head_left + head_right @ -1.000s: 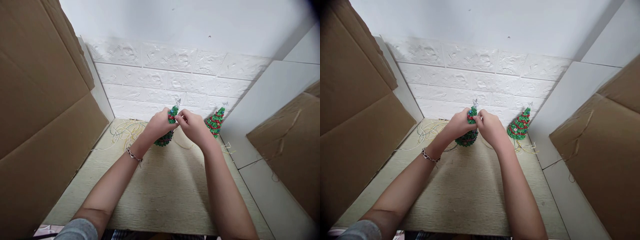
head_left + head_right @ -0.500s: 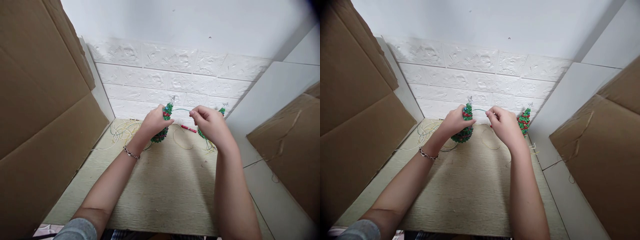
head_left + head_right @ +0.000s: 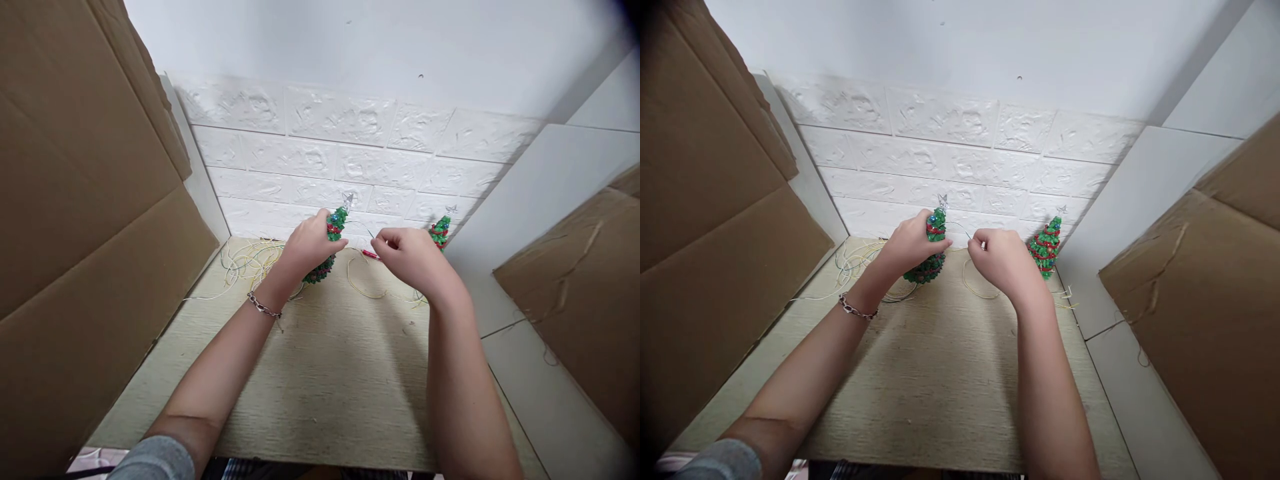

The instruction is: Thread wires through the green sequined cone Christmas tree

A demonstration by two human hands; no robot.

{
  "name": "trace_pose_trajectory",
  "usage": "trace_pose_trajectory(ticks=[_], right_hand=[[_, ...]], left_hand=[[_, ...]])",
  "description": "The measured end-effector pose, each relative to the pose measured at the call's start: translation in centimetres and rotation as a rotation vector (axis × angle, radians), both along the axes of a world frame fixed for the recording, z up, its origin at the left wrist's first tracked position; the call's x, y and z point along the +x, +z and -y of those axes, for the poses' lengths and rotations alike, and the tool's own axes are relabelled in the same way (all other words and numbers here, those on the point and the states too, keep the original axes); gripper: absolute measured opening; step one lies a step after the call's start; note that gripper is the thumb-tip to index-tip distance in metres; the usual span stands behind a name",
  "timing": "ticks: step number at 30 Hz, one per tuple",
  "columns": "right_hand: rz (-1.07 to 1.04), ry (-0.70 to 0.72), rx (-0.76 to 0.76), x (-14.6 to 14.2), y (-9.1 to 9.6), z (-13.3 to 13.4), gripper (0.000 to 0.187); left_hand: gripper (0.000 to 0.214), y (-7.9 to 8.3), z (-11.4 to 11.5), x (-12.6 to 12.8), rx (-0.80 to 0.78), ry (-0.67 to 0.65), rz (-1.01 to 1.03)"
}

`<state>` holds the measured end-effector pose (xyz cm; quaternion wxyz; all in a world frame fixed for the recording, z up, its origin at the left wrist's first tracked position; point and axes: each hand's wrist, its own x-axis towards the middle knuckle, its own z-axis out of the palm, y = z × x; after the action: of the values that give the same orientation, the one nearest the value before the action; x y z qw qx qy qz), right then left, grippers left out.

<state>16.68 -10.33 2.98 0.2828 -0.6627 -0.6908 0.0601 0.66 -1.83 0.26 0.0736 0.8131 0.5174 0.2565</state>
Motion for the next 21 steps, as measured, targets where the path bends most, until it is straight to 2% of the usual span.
trace_pose_trajectory(ticks=[3, 6, 9, 15, 21], right_hand=[[-0.009, 0.008, -0.059, -0.05, -0.01, 0.10, 0.027], [-0.039, 0.042, -0.043, 0.24, 0.13, 0.34, 0.028], [-0.062, 0.048, 0.057, 0.43, 0.09, 0.24, 0.033], [-0.147, 0.002, 0.319, 0.02, -0.39, -0.46, 0.023], [-0.101, -0.002, 0.381, -0.34, -0.64, -0.60, 0.020]], left_hand=[[0.042, -0.03, -0.12, -0.14, 0.001, 0.001, 0.009], [0.042, -0.09, -0.29, -0.28, 0.004, -0.008, 0.010], [0.043, -0.11, -0.35, -0.34, 0.000, -0.026, 0.024], [0.039, 0.03, -0.43, -0.57, -0.086, -0.083, 0.137], [0.040, -0.25, -0.57, -0.50, -0.175, -0.151, 0.227]])
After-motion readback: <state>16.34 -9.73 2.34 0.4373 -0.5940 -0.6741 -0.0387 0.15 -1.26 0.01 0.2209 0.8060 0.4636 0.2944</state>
